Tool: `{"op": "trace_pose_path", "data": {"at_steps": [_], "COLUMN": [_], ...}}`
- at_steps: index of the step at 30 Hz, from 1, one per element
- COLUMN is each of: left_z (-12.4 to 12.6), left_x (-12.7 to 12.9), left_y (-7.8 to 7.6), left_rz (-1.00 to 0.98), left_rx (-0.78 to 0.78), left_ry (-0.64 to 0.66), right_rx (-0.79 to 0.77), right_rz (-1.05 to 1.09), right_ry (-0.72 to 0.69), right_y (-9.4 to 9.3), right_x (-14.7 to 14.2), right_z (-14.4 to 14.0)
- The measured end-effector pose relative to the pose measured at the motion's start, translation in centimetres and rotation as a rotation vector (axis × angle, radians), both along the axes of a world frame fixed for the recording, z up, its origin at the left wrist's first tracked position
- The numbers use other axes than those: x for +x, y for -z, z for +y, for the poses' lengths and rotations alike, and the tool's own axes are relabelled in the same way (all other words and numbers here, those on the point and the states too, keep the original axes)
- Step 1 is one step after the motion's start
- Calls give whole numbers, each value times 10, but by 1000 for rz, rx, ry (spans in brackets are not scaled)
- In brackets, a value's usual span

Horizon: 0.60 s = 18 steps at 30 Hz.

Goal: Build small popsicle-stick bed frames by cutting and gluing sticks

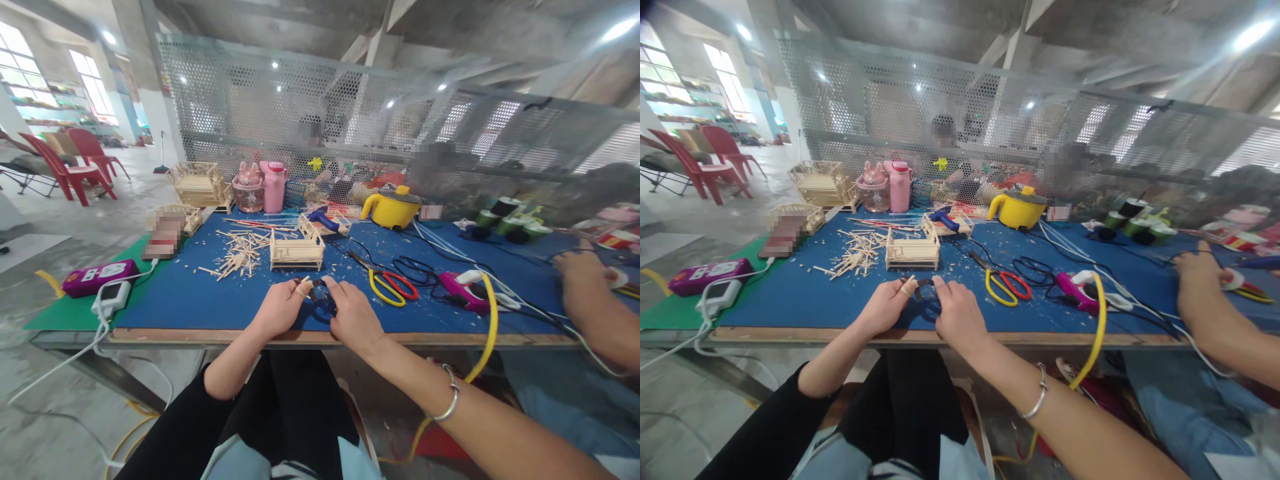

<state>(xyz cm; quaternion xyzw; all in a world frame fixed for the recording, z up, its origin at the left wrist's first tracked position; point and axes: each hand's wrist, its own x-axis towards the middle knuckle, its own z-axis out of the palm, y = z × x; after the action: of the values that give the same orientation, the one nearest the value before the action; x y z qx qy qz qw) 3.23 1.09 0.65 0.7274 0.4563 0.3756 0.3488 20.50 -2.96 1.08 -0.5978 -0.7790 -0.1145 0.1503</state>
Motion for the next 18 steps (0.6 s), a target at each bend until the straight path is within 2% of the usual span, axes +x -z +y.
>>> {"op": "trace_pose_path", "data": {"at_steps": [7, 12, 14, 18], "left_z": [1, 3, 3, 4], "left_x": [1, 5, 6, 3], "left_y": [-1, -1, 2, 6], "left_rz": [-18, -36, -105, -272], "left_rx": [-5, -9, -16, -68], "left_ry": [-56, -154, -169, -187], "right_rx": [-22, 75, 23, -255], "right_rz": [-150, -284, -267, -112], "right_ry": [23, 61, 63, 113], "right_y": [-13, -25, -26, -27], "right_x": [-3, -5, -5, 1], "right_z": [6, 17, 20, 26]}}
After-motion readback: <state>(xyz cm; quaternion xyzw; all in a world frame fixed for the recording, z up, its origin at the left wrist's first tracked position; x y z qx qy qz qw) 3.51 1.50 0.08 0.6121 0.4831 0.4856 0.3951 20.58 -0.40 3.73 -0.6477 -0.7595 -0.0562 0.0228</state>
